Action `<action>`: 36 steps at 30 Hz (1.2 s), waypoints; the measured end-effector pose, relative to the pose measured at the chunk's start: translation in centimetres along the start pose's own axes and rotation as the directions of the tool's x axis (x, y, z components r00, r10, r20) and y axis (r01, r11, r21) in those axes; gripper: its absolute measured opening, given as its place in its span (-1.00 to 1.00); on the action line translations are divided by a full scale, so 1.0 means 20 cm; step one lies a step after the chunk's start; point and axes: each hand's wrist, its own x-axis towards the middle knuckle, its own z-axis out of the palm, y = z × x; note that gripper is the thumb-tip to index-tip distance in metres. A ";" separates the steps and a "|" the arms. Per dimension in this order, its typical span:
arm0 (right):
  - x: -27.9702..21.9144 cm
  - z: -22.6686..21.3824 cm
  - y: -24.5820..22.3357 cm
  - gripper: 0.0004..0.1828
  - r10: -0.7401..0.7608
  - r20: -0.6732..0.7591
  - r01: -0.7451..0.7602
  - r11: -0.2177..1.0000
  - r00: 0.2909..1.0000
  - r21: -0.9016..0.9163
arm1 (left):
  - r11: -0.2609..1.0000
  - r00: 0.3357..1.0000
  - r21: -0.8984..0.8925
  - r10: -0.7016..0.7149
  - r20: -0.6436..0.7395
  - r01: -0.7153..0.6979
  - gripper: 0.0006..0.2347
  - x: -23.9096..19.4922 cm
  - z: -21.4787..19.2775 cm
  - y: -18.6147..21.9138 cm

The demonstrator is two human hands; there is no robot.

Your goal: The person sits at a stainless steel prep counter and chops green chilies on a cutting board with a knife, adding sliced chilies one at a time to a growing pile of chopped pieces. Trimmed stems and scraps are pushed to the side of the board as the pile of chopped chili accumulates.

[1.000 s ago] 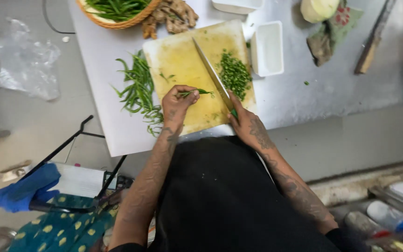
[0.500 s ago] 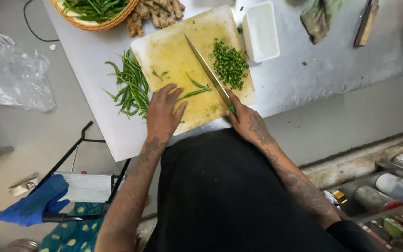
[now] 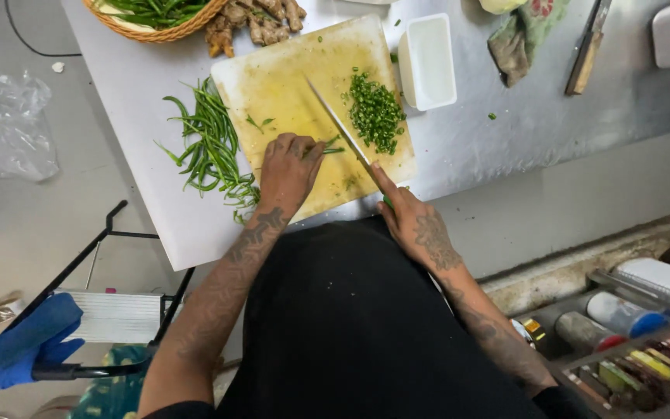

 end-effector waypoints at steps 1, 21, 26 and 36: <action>-0.01 0.00 0.00 -0.22 0.008 0.000 -0.008 1.000 1.000 -0.003 | 1.000 1.000 -0.008 0.002 0.002 -0.002 -0.83 0.00 0.00 0.02; 0.15 0.16 0.02 -0.15 -0.260 -0.115 0.237 0.954 0.959 -0.184 | 0.998 0.997 -0.021 0.051 -0.061 -0.052 -0.86 -0.04 0.05 0.02; 0.09 0.05 -0.03 -0.20 -0.154 0.023 0.156 0.971 0.988 -0.179 | 0.997 0.998 -0.063 0.031 -0.060 -0.034 -0.86 -0.02 0.05 -0.01; 0.08 0.16 -0.04 -0.18 -0.109 0.054 0.118 0.969 0.993 -0.215 | 0.996 0.996 -0.060 0.063 -0.066 -0.067 -0.83 -0.07 0.07 -0.04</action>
